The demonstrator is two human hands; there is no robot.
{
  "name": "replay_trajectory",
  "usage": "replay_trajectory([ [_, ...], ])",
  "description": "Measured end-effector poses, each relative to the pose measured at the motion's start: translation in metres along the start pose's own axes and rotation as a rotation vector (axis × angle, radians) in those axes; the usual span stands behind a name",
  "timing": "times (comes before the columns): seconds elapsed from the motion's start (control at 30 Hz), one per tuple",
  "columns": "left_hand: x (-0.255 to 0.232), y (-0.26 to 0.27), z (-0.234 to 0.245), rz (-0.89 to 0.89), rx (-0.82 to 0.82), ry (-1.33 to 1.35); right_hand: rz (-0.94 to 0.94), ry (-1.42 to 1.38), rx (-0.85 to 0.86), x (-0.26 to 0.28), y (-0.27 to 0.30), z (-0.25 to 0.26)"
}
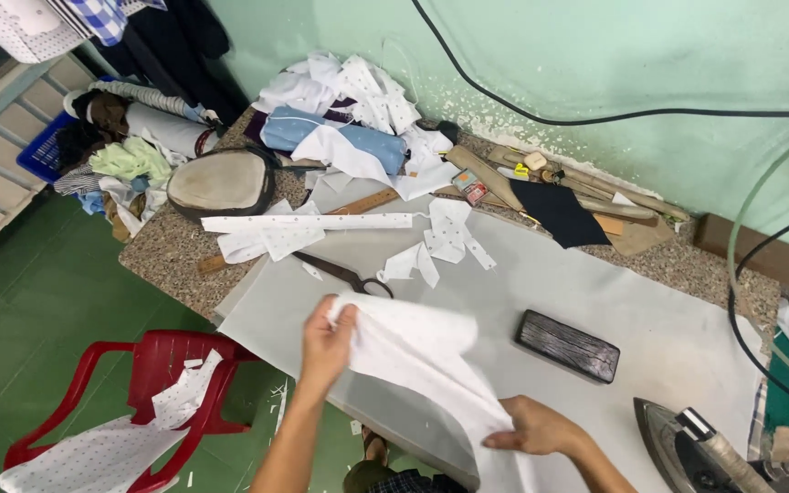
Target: The person cuts a piece of white patterned fabric using shears, then irons a long strip of the same fabric on a work table. They use a black rectangular object to press the fabric while ironing. The person then cuts another larger piece of the patterned fabric and places the cut pieces aside.
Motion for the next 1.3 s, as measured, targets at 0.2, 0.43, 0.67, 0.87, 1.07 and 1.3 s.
replay_trajectory([
  [0.2,0.032,-0.017,0.078,0.101,-0.345,-0.017,-0.356,-0.334,-0.182,-0.066,0.059,0.060],
  [0.43,0.134,-0.017,0.108,0.201,-0.341,-0.229,-0.594,-0.165,-0.459,-0.143,0.032,0.083],
  [0.67,0.163,0.007,0.108,0.209,-0.184,-0.803,-0.561,1.171,-0.916,-0.110,-0.011,0.043],
  [0.87,0.130,0.033,0.049,-0.411,0.009,-1.234,-0.160,0.929,-0.983,-0.057,-0.041,-0.040],
  [1.07,0.173,0.068,0.031,-0.358,0.378,-1.343,-0.083,0.985,-0.864,-0.089,0.003,-0.099],
  [1.3,0.133,0.078,0.012,-0.548,0.292,-1.086,-0.278,1.146,-0.902,-0.102,0.061,-0.077],
])
Point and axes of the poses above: each hand's wrist, its own y-axis away from the middle knuckle, its own z-axis out of the back of the hand, x = y × z, the point moved 5 cm from there along -y, towards the middle knuckle, and after that the axes turned 7 degrees about y, right-handed, at the moved point
